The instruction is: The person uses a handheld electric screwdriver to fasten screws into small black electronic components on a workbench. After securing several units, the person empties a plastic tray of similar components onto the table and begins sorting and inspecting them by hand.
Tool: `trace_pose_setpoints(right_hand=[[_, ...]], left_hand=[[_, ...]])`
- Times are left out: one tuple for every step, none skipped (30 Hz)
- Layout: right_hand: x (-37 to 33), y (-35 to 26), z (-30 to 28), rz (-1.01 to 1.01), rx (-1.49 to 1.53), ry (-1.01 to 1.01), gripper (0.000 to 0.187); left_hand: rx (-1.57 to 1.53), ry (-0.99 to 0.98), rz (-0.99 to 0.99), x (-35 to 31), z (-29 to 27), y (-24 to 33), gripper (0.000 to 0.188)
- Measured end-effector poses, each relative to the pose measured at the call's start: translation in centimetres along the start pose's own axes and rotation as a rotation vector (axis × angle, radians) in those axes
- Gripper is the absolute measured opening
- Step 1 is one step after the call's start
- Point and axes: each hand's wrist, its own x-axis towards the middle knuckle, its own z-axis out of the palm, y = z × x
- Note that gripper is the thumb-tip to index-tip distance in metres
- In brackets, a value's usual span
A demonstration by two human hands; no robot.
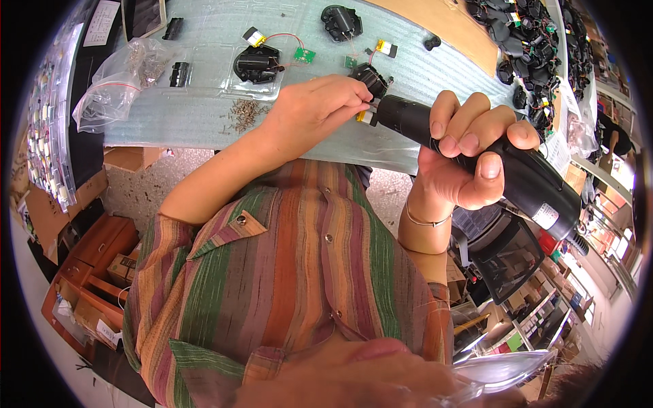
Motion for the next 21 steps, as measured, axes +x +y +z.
trace_pose_setpoints(right_hand=[[0.0, 0.0, 0.0, 0.01, -0.006, -0.005, 0.039], [0.0, 0.0, 0.0, 0.016, -0.008, -0.015, 0.038], [0.0, 0.1, 0.0, 0.022, -0.011, -0.024, 0.038], [0.0, 0.2, 0.0, 0.028, -0.015, -0.034, 0.038], [0.0, 0.2, 0.0, 0.032, -0.035, -0.059, 0.036], [0.1, 0.2, 0.1, 0.034, -0.055, -0.083, 0.035], [0.0, 0.2, 0.2, 0.037, -0.075, -0.107, 0.034], [-0.1, 0.2, 0.3, 0.042, -0.092, -0.1, 0.035], [-0.2, 0.2, 0.3, 0.047, -0.109, -0.094, 0.035], [-0.4, 0.2, 0.3, 0.053, -0.126, -0.089, 0.036], [-0.5, 0.2, 0.4, 0.056, -0.135, -0.07, 0.036], [-0.7, 0.2, 0.4, 0.059, -0.145, -0.051, 0.037], [-0.8, 0.2, 0.5, 0.06, -0.146, -0.02, 0.038], [-0.9, 0.2, 0.5, 0.06, -0.147, 0.011, 0.039], [-0.9, 0.3, 0.4, 0.037, -0.126, 0.023, 0.039], [-0.8, 0.3, 0.1, 0.014, -0.104, 0.034, 0.038], [-0.7, 0.3, -0.1, -0.01, -0.083, 0.046, 0.037], [-0.7, 0.1, -0.4, -0.017, -0.103, 0.067, 0.037], [-0.7, -0.3, -0.9, -0.025, -0.123, 0.088, 0.036], [-0.7, -0.7, -1.3, -0.032, -0.143, 0.11, 0.036], [-0.7, -0.9, -1.7, -0.061, -0.176, 0.136, 0.034]], left_hand=[[0.008, -0.01, -0.006, -0.1, 0.0, 0.0, 0.012], [0.06, -0.04, 0.026, -0.1, -0.2, 0.0, 0.012], [0.111, -0.071, 0.058, 0.0, -0.4, 0.0, 0.011], [0.161, -0.102, 0.09, 0.0, -0.6, 0.0, 0.011], [0.179, -0.108, 0.118, 0.1, -0.7, 0.1, 0.011], [0.197, -0.114, 0.146, 0.2, -0.9, 0.2, 0.011], [0.216, -0.121, 0.175, 0.3, -1.0, 0.3, 0.011], [0.24, -0.14, 0.177, 0.3, -1.1, 0.4, 0.012], [0.265, -0.157, 0.179, 0.3, -1.1, 0.5, 0.012], [0.289, -0.174, 0.181, 0.2, -1.1, 0.5, 0.012], [0.287, -0.174, 0.162, 0.1, -1.1, 0.6, 0.013], [0.285, -0.173, 0.145, 0.0, -1.0, 0.7, 0.013], [0.283, -0.174, 0.127, -0.1, -1.0, 0.7, 0.013], [0.254, -0.154, 0.11, 0.0, -0.8, 0.8, 0.013], [0.229, -0.132, 0.091, 0.1, -0.7, 0.8, 0.013], [0.203, -0.109, 0.072, 0.2, -0.5, 0.7, 0.013], [0.206, -0.093, 0.062, 0.3, -0.4, 0.6, 0.013], [0.211, -0.074, 0.052, 0.3, -0.4, 0.4, 0.014], [0.215, -0.056, 0.042, 0.4, -0.2, 0.2, 0.014], [0.264, -0.052, 0.064, 0.4, 0.0, 0.0, 0.014], [0.312, -0.048, 0.085, 0.5, 0.5, 0.0, 0.014]])
